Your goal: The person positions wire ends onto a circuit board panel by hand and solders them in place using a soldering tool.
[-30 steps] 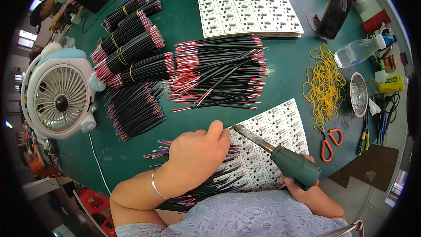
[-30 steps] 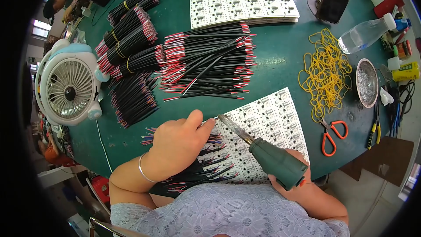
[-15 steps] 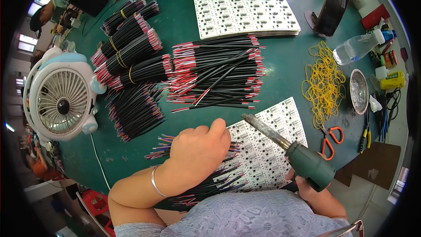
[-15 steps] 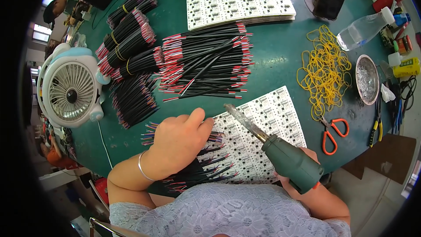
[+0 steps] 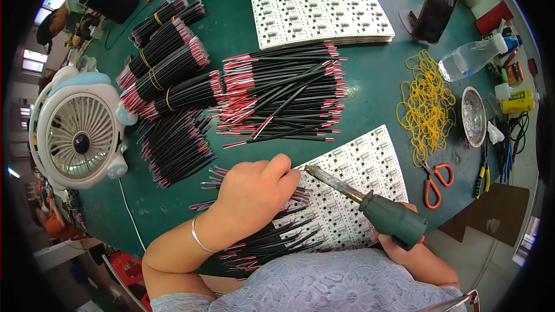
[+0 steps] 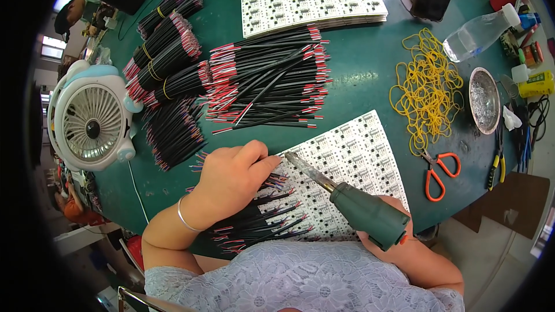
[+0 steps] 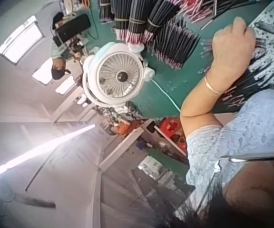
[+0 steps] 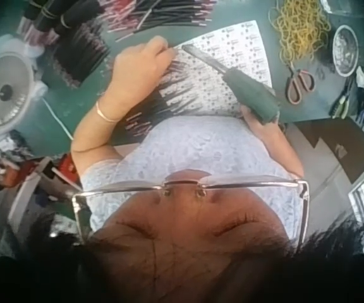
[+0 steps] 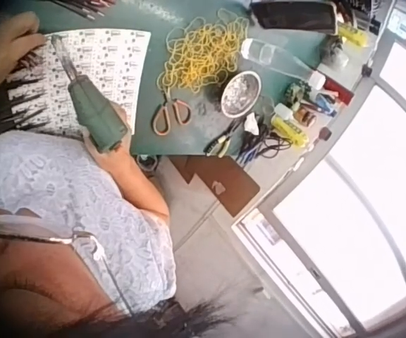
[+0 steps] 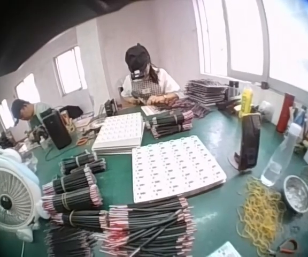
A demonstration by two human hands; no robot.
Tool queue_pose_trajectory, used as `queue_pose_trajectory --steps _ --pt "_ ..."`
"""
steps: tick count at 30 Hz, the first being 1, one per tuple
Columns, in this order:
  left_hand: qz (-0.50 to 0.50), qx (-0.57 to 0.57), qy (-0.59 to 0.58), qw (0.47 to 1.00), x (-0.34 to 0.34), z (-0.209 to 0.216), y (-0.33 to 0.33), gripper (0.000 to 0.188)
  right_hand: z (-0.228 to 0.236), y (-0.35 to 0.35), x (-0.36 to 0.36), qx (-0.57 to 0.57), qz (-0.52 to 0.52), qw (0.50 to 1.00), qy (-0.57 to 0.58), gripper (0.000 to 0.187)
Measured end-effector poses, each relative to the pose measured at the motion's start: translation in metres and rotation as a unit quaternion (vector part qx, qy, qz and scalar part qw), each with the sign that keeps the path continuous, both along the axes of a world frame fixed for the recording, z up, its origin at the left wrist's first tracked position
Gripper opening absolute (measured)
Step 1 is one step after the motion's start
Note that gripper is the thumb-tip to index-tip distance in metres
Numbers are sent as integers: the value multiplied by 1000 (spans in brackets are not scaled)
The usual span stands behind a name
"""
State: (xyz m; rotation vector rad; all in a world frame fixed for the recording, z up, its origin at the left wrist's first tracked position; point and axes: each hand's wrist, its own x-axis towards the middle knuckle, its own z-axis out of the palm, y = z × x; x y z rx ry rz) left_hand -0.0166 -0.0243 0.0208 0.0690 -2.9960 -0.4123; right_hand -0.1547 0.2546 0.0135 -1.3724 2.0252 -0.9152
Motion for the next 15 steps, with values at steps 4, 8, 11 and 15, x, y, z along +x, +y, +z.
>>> queue_pose_trajectory --steps 4,8,11,15 --pt "-14 -27 -3 1000 -1 1 0 19 0 -2 1 8 -7 1000 -28 32" --pt "-18 -49 -37 998 -3 6 5 21 -2 -3 3 -4 -14 1000 -5 29" --pt "-24 -77 -67 994 -5 10 8 22 1 -4 0 -3 -17 1000 -11 25" --pt "-33 -85 -85 992 -8 13 8 21 3 -7 -1 -4 -9 998 -62 18"
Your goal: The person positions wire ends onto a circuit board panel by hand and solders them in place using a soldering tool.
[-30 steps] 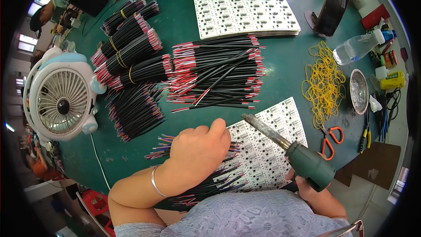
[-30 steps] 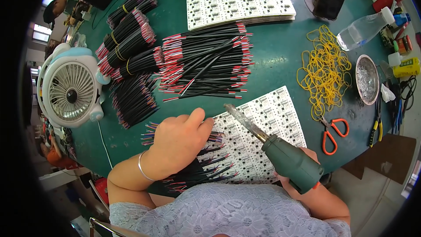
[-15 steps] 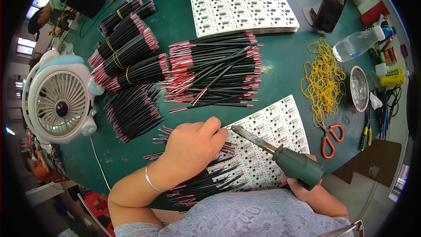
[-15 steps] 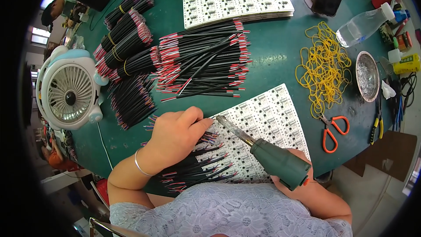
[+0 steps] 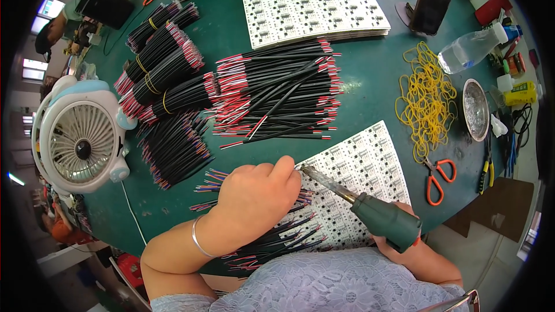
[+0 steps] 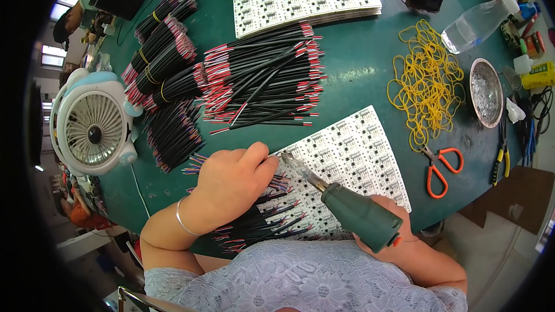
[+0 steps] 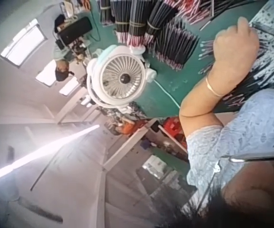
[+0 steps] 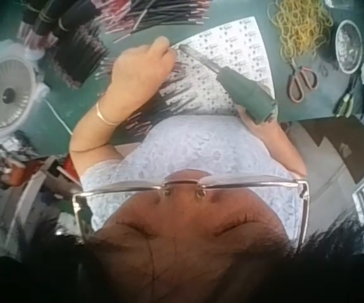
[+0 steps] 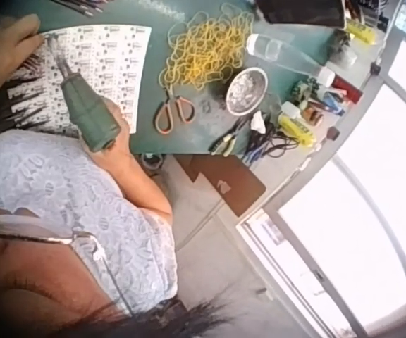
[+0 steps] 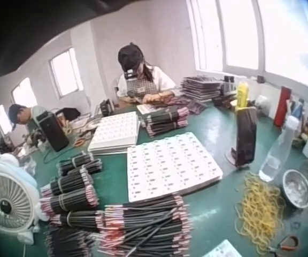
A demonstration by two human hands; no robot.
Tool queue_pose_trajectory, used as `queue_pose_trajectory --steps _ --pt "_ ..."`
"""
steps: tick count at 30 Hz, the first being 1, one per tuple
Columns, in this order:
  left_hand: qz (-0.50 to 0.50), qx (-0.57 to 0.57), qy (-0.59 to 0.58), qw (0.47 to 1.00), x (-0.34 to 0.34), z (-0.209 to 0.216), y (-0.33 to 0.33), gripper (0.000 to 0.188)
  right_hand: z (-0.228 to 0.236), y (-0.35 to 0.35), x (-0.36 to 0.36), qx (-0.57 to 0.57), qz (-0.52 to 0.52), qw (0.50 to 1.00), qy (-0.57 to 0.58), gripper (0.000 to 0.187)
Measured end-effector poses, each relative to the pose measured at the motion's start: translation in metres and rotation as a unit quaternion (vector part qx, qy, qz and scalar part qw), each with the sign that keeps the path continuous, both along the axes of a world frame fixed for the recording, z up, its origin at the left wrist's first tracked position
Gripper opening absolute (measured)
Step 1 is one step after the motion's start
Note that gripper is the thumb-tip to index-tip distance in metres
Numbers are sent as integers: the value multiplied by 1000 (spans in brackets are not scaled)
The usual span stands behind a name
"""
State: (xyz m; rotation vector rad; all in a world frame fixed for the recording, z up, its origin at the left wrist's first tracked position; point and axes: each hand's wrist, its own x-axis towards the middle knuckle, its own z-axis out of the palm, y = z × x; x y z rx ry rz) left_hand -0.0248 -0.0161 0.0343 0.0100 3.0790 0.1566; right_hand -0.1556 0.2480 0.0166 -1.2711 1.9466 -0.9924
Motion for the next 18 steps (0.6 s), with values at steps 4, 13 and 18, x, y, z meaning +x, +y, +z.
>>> queue_pose_trajectory --steps 4,13,18 --pt "-3 -4 -10 1000 -3 3 1 21 -1 -2 -2 -35 9 998 55 14" --pt "4 45 15 999 5 5 1 22 21 32 -46 -17 26 983 179 30" --pt "67 65 179 979 15 30 1 32 108 104 -111 86 -30 869 487 55"
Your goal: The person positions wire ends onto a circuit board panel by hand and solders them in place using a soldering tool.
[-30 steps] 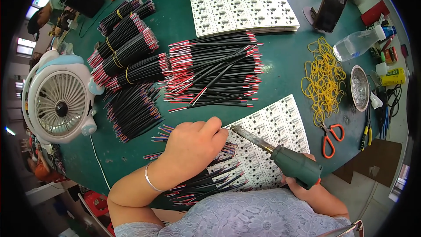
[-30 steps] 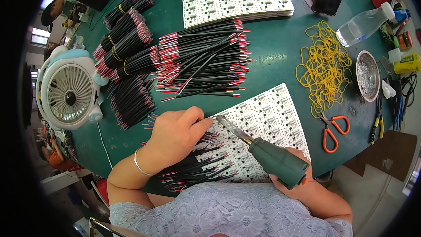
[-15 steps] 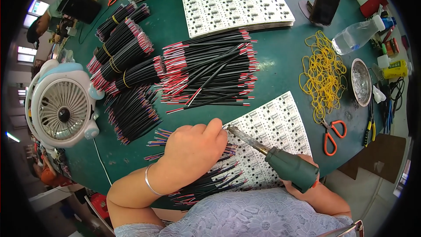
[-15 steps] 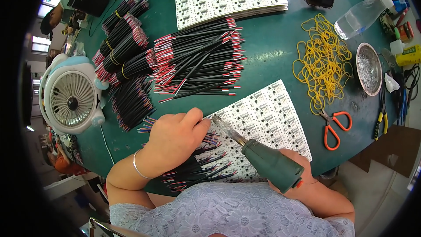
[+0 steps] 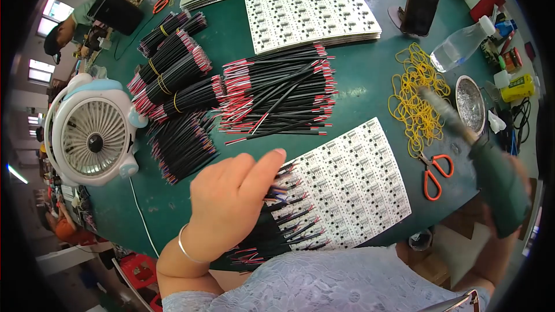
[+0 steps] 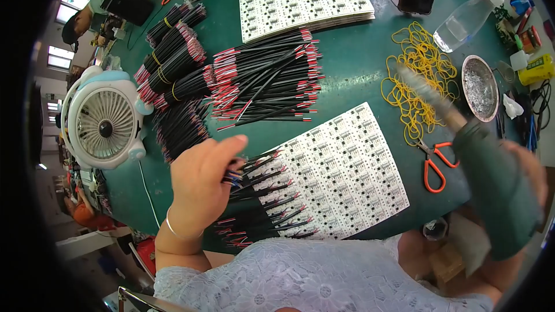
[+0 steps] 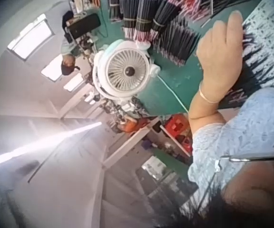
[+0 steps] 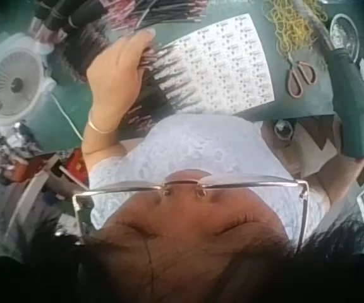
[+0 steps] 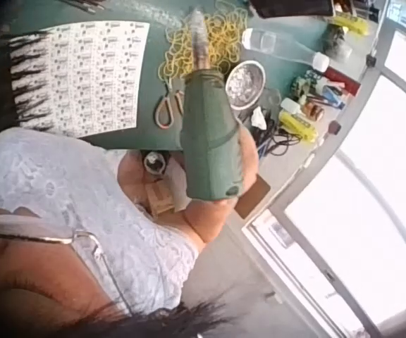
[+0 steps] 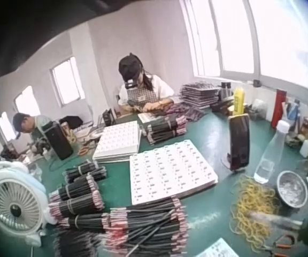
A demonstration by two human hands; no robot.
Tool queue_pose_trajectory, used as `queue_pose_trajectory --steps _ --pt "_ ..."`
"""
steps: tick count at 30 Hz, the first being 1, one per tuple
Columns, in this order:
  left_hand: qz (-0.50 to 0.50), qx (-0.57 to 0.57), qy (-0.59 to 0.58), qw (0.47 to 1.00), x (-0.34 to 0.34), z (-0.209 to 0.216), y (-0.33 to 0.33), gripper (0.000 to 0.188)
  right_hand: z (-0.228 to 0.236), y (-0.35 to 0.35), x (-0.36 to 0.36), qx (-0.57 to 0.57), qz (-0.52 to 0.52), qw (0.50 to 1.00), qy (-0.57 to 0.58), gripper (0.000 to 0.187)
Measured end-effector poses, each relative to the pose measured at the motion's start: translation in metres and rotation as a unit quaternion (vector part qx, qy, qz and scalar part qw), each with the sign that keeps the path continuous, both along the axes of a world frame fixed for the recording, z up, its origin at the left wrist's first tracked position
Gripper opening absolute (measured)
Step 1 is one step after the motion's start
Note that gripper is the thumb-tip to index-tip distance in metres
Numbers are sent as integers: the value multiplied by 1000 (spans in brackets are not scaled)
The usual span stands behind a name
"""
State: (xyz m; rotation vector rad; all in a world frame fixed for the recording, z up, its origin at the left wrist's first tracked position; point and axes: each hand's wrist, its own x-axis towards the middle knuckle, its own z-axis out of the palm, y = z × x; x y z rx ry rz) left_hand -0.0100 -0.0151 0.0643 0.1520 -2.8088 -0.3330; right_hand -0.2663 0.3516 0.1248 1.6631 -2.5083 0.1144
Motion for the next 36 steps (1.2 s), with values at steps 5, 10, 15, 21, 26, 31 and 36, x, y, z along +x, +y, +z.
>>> queue_pose_trajectory --steps 5,10,15,21,26,31,36 --pt "61 51 -89 993 6 -15 21 24 55 -23 0 67 26 995 69 55" --pt "81 89 -76 990 16 -47 29 22 7 -54 27 73 74 983 -150 51" --pt "46 91 -35 994 8 -59 31 24 -71 -60 93 -175 -140 745 -629 49" --pt "44 70 -54 995 9 -54 32 22 -111 -73 112 -129 -93 742 -651 34" --pt "33 58 -74 995 8 -52 29 22 -113 -78 112 -71 71 899 -426 33" --pt "17 56 -88 994 7 -50 26 24 -110 -80 113 -63 67 896 -435 33" --pt "5 55 -110 992 4 -46 22 23 -104 -90 110 -73 94 899 -420 21"
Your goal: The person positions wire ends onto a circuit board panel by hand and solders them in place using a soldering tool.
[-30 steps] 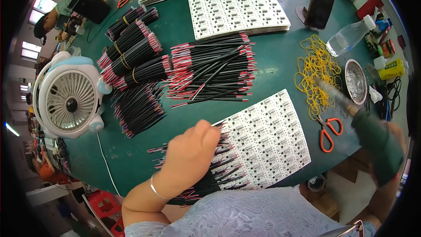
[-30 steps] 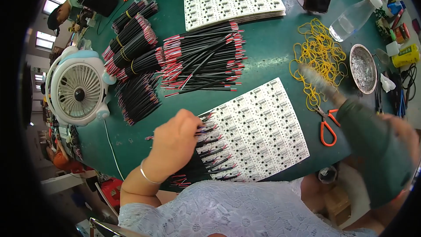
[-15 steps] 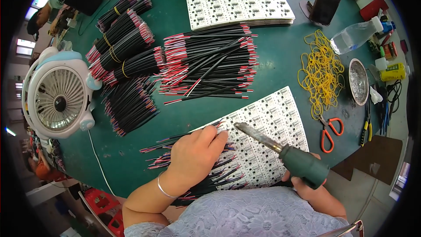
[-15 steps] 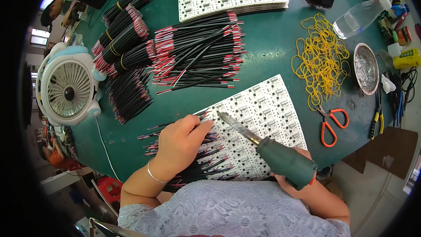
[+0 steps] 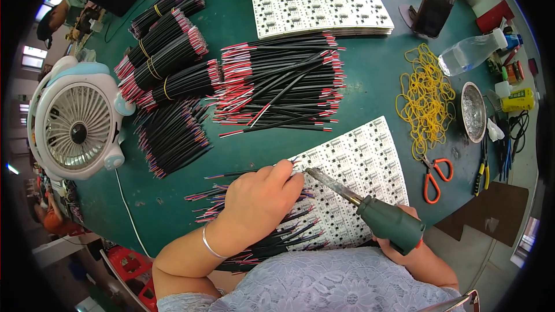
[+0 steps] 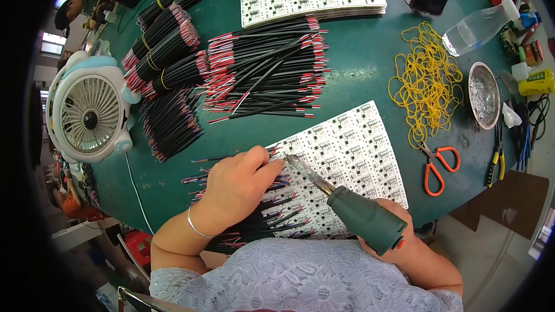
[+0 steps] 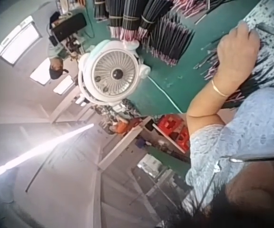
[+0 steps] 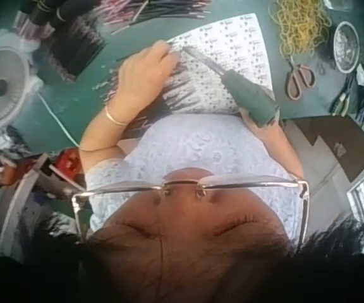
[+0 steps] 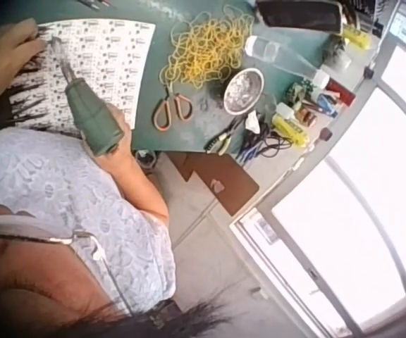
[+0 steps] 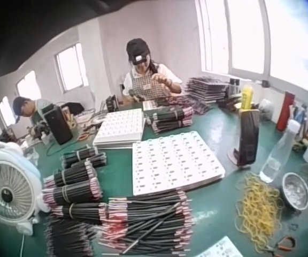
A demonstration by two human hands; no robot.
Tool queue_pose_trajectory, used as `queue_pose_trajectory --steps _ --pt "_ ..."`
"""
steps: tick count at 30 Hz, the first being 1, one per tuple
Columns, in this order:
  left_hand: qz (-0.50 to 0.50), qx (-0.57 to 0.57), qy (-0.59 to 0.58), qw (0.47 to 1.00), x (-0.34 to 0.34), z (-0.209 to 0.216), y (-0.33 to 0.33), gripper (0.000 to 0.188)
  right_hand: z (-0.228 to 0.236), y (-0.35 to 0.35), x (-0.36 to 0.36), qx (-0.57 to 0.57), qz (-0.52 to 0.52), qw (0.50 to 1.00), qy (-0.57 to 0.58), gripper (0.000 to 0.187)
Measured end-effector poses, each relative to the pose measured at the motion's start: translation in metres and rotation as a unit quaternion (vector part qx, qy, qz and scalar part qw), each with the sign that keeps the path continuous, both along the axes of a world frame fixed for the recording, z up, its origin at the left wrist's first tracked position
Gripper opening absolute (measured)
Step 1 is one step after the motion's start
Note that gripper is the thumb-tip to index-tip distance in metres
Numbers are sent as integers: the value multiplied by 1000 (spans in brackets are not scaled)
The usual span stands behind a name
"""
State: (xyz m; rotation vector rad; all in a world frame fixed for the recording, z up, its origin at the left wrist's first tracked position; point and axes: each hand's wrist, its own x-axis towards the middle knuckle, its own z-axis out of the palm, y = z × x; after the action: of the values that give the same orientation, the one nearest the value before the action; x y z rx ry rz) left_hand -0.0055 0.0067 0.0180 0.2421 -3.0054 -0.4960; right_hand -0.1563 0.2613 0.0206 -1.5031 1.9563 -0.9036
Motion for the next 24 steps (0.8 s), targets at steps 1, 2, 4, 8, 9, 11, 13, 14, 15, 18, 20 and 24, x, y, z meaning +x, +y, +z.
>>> queue_pose_trajectory --steps 1,2,4,8,9,11,13,14,15,18,20,24 --pt "-3 0 -8 1000 0 1 0 22 4 -3 -1 0 0 1000 0 21" --pt "-4 1 -9 1000 -1 2 -1 22 9 -8 -3 4 10 999 37 18" --pt "-10 -5 -40 999 -3 3 -2 20 11 -10 -4 8 20 997 72 16" --pt "-21 -9 -53 998 -6 7 -5 20 5 -6 -1 18 -12 1000 -5 18" --pt "-23 -10 -57 998 -6 8 -5 20 3 -4 0 2 -32 999 -19 17" --pt "-26 -11 -63 998 -7 9 -5 20 3 -3 -4 -23 -18 1000 2 18" --pt "-29 -12 -66 997 -8 9 -5 20 0 1 -4 -48 -4 999 22 19" --pt "-30 -12 -67 997 -8 9 -5 20 -3 6 0 -36 -49 997 -42 23" --pt "-32 -14 -68 997 -8 9 -5 20 -3 7 2 -24 -94 990 -106 29" --pt "-37 -20 -71 997 -9 10 -5 19 -1 9 0 -39 -75 989 -124 39" --pt "-38 -23 -73 996 -8 9 -6 19 -4 13 -2 -34 -96 988 -118 38" --pt "-40 8 -27 999 -2 1 -8 19 -5 19 -5 -33 -1 999 14 32"
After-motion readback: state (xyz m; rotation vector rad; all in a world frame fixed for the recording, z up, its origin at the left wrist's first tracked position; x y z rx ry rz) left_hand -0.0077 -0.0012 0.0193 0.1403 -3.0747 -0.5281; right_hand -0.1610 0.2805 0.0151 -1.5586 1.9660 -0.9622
